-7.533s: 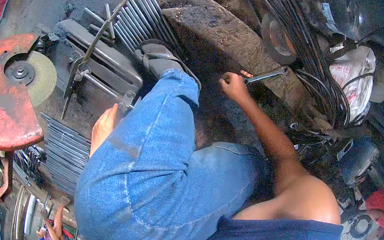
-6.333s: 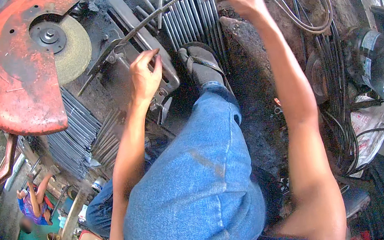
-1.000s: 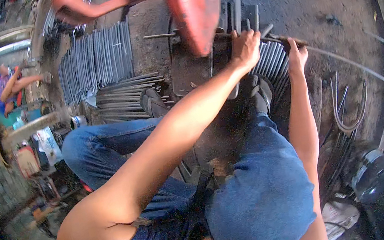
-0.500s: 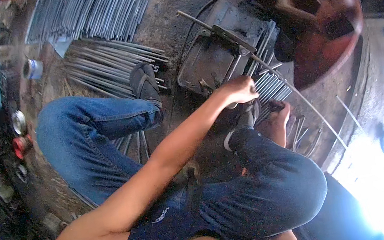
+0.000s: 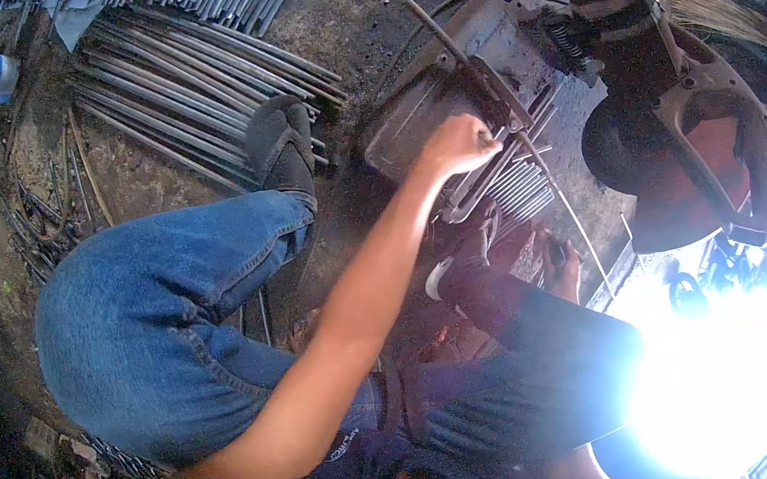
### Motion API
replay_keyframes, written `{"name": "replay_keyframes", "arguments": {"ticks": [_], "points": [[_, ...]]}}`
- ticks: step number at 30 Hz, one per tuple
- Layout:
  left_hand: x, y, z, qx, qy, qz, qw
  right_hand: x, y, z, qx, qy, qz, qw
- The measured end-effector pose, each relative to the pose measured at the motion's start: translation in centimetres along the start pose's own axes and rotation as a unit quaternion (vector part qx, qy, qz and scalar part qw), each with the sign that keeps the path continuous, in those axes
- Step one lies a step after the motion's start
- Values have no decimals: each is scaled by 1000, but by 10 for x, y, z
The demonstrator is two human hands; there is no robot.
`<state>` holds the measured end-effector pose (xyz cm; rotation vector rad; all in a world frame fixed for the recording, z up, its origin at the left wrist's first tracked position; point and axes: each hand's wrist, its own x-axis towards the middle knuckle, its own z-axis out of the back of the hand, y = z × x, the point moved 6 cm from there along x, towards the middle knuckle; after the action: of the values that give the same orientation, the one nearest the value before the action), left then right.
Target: Using a handheld circular saw to cut metal rods on a fabrication bench.
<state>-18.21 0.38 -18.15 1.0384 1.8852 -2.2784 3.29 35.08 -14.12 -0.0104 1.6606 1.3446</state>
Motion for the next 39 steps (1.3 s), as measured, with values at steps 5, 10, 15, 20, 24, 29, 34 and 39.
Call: {"name": "replay_keyframes", "arguments": {"ticks": [5, 10, 15, 20, 24, 29, 34, 39], "points": [[-8, -19, -26, -19, -6, -31, 999, 0, 16, -8, -32, -8, 29, 999], [-16, -24, -50, 82, 94, -12, 992, -1, 14, -24, -204, 68, 125, 969], [-24, -19, -84, 152, 133, -51, 978, 2, 6, -6, 42, -52, 19, 998], [-36, -19, -105, 224, 122, -120, 959, 8, 22, 10, 138, -80, 98, 982], [-49, -33, -119, 266, 96, -155, 947, 27, 29, 25, 188, -52, 136, 971], [-48, -53, -158, 317, 78, -189, 926, 52, 26, 37, 212, -68, 161, 962], [-18, -71, -197, 376, 10, -274, 885, 71, 17, 33, 212, -94, 198, 952], [20, -83, -228, 427, -50, -400, 810, 90, 2, 20, 197, -134, 227, 944]]}}
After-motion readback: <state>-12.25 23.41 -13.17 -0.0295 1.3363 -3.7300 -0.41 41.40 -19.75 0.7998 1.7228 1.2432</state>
